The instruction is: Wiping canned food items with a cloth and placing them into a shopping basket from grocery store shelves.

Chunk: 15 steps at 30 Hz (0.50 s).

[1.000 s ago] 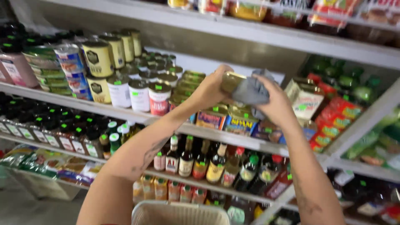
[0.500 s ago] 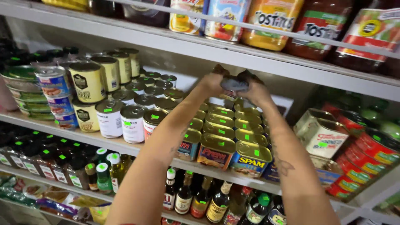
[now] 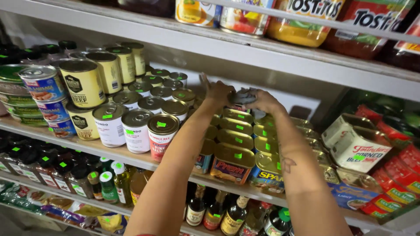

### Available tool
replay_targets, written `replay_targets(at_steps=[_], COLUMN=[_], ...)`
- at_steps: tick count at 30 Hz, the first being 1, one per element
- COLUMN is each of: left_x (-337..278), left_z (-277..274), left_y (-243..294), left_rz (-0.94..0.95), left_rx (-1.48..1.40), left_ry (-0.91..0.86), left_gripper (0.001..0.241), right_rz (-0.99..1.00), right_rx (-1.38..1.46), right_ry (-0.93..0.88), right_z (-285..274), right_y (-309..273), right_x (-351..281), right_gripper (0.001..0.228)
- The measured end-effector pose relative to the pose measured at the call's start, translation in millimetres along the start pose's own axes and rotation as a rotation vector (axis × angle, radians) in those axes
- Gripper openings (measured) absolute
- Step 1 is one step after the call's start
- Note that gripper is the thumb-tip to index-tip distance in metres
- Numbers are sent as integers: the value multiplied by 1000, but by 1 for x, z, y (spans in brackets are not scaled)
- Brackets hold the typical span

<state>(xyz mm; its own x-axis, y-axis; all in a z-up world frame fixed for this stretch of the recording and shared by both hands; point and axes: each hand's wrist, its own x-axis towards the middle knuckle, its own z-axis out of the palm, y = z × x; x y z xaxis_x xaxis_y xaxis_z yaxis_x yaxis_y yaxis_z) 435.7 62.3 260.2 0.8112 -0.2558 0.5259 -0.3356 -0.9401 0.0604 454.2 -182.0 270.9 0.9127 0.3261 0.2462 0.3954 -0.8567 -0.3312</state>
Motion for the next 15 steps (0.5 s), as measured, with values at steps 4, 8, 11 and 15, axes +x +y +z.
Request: replay_targets(at_steps=[4,8,11,15], left_x=[-19,-40,17,-40], left_z=[-13,-40,30,-71], left_y=[0,-5,-19,-2], left_rz=[69,169,220,183], left_rx=[-157,-148,-184,-276], left_ry=[-54,-153,-220,-145], left_gripper=[60,40,44,31], right_rz=[1,118,366,210], right_rx=[-39,-116,-191,-507], right_ry=[-73,26,336,355], right_z=[-4,-6,-25,-61], right_y=[-18,-43,-1,-106], right_x=[-12,-22,21,-60], right_gripper=[80,66,72,45])
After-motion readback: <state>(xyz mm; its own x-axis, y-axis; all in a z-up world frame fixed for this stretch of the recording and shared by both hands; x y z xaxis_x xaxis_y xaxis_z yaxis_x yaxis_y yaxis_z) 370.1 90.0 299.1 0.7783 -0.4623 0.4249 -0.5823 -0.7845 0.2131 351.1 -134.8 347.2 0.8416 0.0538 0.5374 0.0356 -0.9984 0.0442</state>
